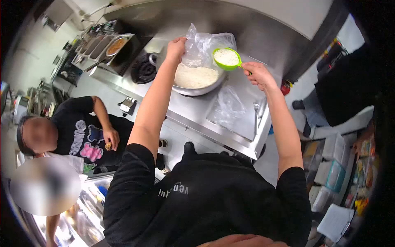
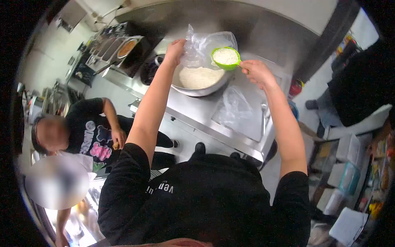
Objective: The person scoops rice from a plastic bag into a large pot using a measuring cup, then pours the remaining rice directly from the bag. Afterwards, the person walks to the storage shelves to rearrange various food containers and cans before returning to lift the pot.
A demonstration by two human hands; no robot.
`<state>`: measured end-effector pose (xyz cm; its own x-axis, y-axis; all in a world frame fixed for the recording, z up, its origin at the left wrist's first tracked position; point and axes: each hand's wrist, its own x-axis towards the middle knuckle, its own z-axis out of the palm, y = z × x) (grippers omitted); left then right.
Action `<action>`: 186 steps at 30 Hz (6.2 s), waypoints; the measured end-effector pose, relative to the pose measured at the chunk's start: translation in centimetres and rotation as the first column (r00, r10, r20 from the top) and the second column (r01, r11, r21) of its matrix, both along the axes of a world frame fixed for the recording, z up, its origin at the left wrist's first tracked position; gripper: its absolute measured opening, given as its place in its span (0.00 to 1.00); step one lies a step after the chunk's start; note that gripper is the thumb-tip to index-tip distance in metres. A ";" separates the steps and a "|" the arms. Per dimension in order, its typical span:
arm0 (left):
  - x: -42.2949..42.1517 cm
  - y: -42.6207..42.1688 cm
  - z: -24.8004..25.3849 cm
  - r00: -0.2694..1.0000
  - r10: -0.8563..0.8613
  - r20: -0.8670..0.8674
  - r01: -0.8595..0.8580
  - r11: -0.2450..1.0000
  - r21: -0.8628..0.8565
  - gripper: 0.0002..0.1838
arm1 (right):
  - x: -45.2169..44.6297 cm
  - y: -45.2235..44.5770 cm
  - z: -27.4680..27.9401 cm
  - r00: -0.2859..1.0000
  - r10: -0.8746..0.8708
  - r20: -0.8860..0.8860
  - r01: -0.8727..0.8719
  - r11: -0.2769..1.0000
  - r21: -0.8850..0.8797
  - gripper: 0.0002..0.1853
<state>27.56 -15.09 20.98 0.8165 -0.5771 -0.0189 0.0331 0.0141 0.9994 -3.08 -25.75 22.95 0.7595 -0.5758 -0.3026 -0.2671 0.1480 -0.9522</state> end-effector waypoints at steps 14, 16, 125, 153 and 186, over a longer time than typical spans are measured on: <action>12.3 -0.1 4.7 0.783 -0.308 0.540 0.091 0.916 0.391 0.14 | 14.5 3.9 -10.9 0.915 -0.343 -0.213 -0.106 0.306 -0.946 0.13; 12.5 -0.6 5.4 0.681 -0.409 0.608 0.059 0.858 0.511 0.15 | 14.6 5.5 -10.9 0.907 -0.373 -0.194 -0.141 0.164 -0.976 0.13; -3.9 14.8 7.2 0.787 0.170 0.593 0.040 0.945 -0.324 0.05 | 12.1 -0.3 -6.7 0.998 0.055 -0.030 -0.063 0.884 -0.463 0.27; 1.8 6.3 6.0 0.152 -0.194 0.969 -0.052 0.978 0.204 0.12 | 4.1 -1.6 -18.2 0.972 -0.218 -0.090 0.184 0.940 -0.286 0.09; 1.3 7.6 0.1 0.914 0.169 0.368 -0.145 0.985 -0.094 0.19 | 9.8 4.1 -11.0 0.884 -0.061 0.464 0.467 0.187 -0.864 0.08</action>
<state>28.88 -7.53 21.08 0.8372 -0.4307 0.3370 -0.3495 0.0524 0.9355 6.74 -21.62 11.90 0.4126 -0.4502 0.7919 -0.1342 -0.8899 -0.4360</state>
